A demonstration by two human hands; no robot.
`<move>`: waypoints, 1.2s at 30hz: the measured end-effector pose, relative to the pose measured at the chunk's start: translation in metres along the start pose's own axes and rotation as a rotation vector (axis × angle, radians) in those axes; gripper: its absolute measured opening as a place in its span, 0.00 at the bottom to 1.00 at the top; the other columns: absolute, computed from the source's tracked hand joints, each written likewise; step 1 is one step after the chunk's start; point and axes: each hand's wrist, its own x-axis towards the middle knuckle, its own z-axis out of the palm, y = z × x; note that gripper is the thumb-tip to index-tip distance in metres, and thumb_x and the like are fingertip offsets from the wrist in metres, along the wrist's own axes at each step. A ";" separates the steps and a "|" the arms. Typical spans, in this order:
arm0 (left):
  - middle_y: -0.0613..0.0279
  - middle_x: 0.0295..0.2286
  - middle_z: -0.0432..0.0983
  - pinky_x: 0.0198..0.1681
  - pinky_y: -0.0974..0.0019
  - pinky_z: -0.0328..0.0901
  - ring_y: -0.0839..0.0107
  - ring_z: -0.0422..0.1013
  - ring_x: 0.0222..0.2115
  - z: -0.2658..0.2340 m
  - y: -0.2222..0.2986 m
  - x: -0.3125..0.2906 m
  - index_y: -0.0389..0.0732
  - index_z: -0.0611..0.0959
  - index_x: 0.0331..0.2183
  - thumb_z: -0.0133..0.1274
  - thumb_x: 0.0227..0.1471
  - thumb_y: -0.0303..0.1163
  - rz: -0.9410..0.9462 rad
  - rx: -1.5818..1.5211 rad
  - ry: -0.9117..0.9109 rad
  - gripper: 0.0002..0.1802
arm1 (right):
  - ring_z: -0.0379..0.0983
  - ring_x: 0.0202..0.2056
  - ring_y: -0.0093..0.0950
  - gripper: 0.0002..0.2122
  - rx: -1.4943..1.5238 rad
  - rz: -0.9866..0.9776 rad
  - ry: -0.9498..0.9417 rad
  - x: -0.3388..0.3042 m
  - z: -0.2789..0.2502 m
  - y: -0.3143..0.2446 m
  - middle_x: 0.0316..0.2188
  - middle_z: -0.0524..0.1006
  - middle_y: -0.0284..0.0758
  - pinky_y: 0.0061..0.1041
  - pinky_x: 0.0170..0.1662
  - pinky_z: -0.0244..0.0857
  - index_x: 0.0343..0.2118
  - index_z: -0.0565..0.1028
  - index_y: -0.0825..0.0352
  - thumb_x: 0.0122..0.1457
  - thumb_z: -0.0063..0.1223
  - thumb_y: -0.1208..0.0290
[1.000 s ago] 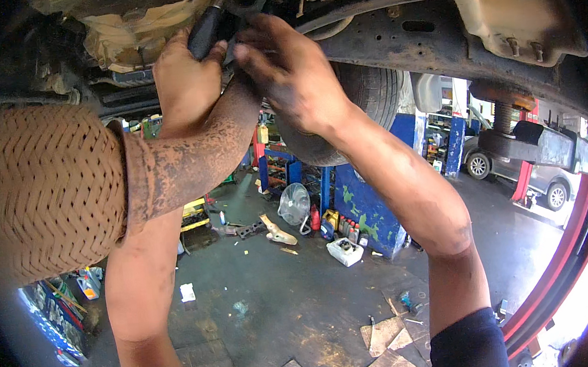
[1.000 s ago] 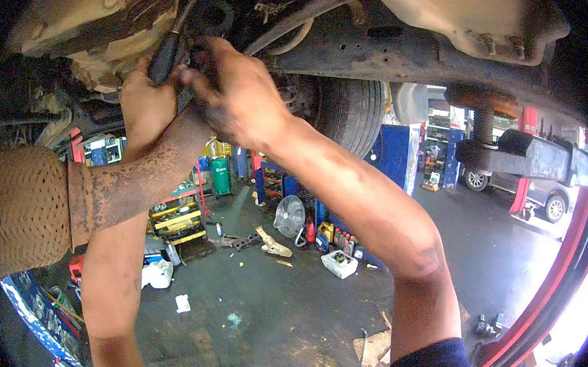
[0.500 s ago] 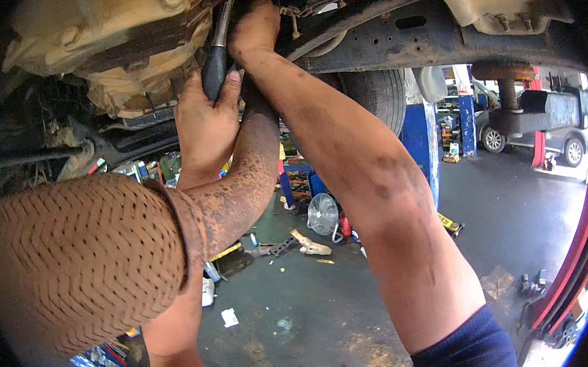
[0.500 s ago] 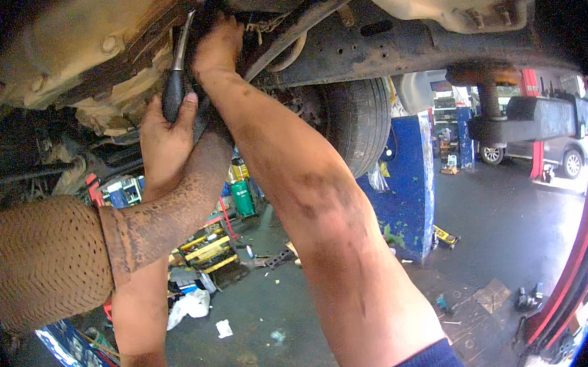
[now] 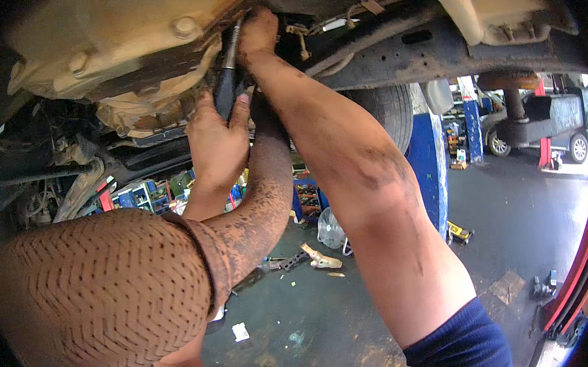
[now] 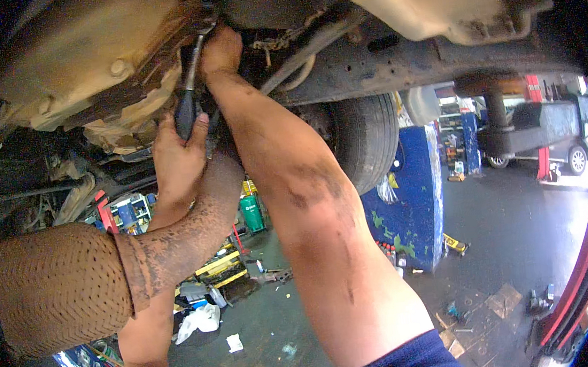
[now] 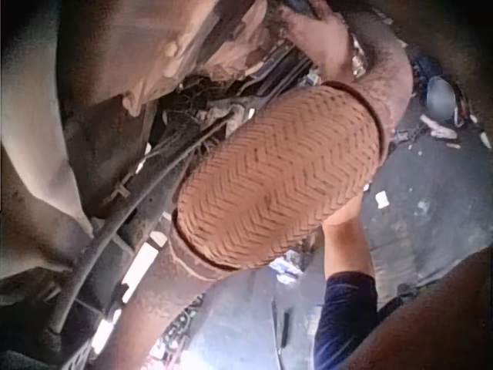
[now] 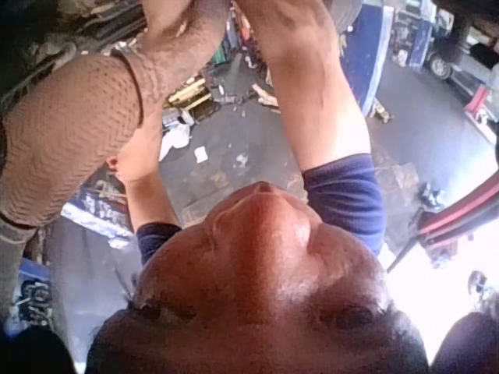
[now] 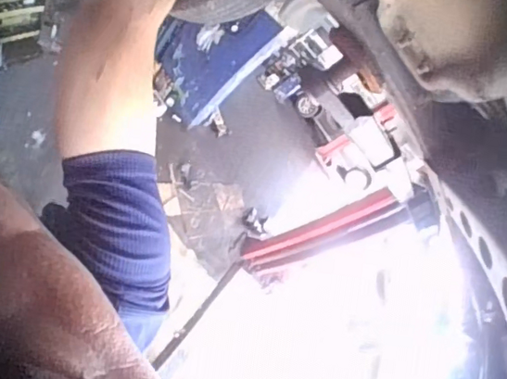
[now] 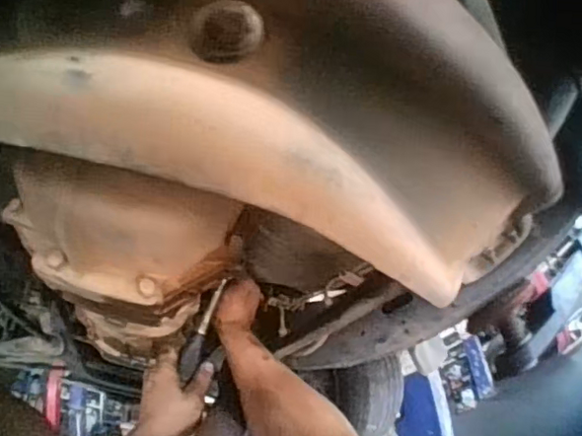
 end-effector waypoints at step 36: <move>0.34 0.40 0.80 0.49 0.48 0.68 0.37 0.76 0.45 -0.016 0.021 0.007 0.33 0.77 0.49 0.55 0.63 0.44 -0.127 -0.167 -0.166 0.24 | 0.75 0.35 0.49 0.19 0.353 0.286 0.141 -0.004 0.002 0.002 0.36 0.81 0.56 0.47 0.40 0.66 0.36 0.77 0.81 0.65 0.39 0.67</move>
